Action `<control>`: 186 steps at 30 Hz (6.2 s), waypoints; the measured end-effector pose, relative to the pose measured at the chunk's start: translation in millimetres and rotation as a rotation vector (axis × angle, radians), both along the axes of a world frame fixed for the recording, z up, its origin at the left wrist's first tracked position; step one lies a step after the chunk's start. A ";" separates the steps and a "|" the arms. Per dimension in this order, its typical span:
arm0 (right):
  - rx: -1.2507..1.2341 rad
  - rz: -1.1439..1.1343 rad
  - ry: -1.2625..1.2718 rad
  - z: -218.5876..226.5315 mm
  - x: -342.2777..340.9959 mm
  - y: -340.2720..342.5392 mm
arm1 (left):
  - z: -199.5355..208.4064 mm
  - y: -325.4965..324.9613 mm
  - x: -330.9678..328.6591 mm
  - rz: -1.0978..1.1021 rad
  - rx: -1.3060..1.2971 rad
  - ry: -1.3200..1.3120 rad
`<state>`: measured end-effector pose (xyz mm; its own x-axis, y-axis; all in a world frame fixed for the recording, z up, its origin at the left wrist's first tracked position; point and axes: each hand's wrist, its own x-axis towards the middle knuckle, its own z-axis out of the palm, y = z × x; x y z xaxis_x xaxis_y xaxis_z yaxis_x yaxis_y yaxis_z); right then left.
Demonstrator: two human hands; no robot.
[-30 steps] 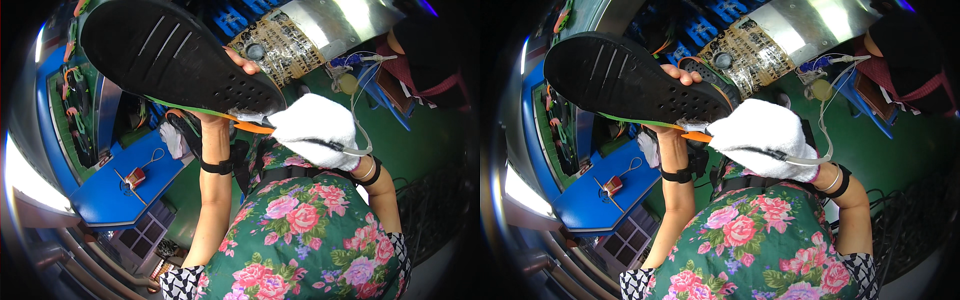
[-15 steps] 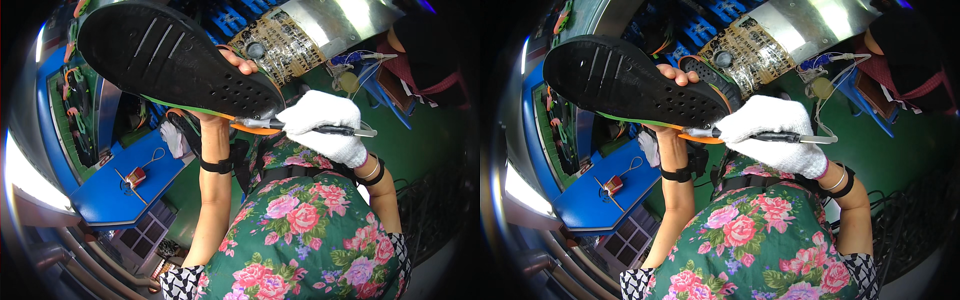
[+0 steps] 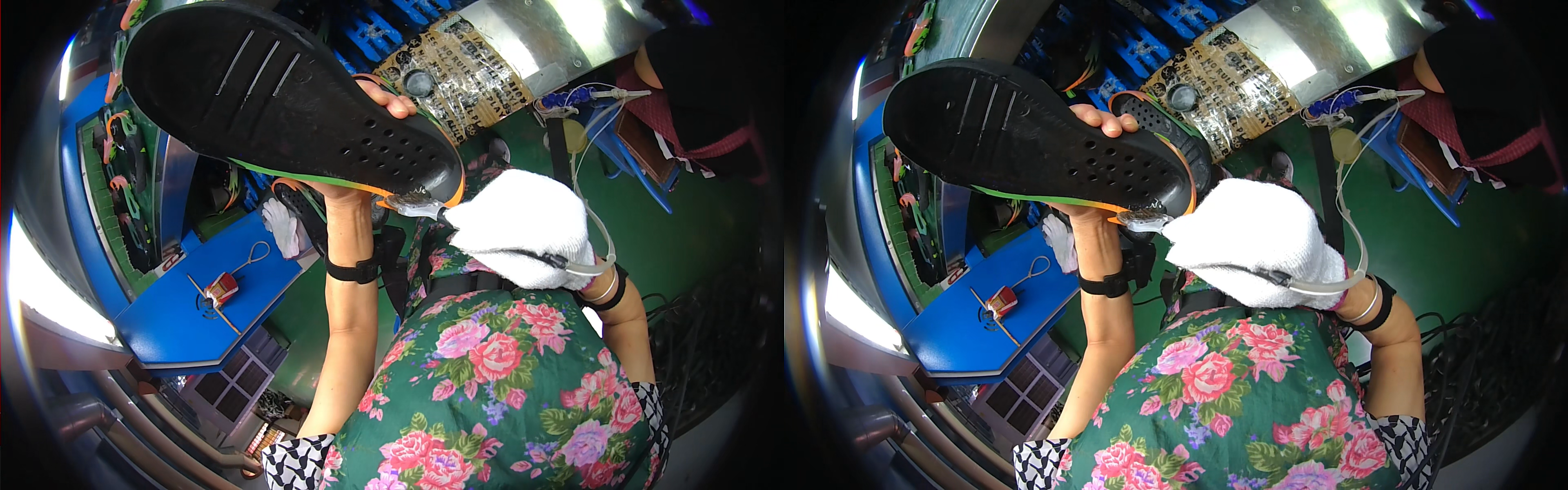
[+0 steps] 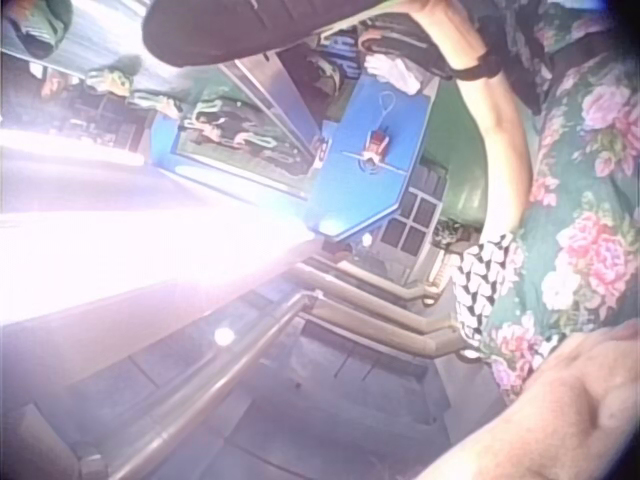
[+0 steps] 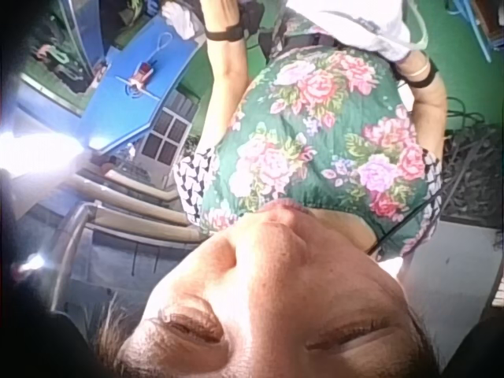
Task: Applying glue to the bottom of shoe soles using a brush.
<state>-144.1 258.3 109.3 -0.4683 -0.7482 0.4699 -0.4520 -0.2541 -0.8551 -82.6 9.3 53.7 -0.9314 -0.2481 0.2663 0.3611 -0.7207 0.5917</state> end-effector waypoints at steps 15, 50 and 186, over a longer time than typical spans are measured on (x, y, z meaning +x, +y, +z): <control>0.045 -0.056 0.013 9.2 -9.1 5.1 | 0.9 9.7 -5.5 -0.028 0.045 -0.063; -0.036 -0.043 -0.057 13.2 -12.7 0.1 | -14.6 9.6 -6.9 0.007 -0.086 -0.202; -0.010 -0.170 0.451 56.1 -64.9 -46.0 | -19.0 82.0 26.5 -0.188 0.745 -0.295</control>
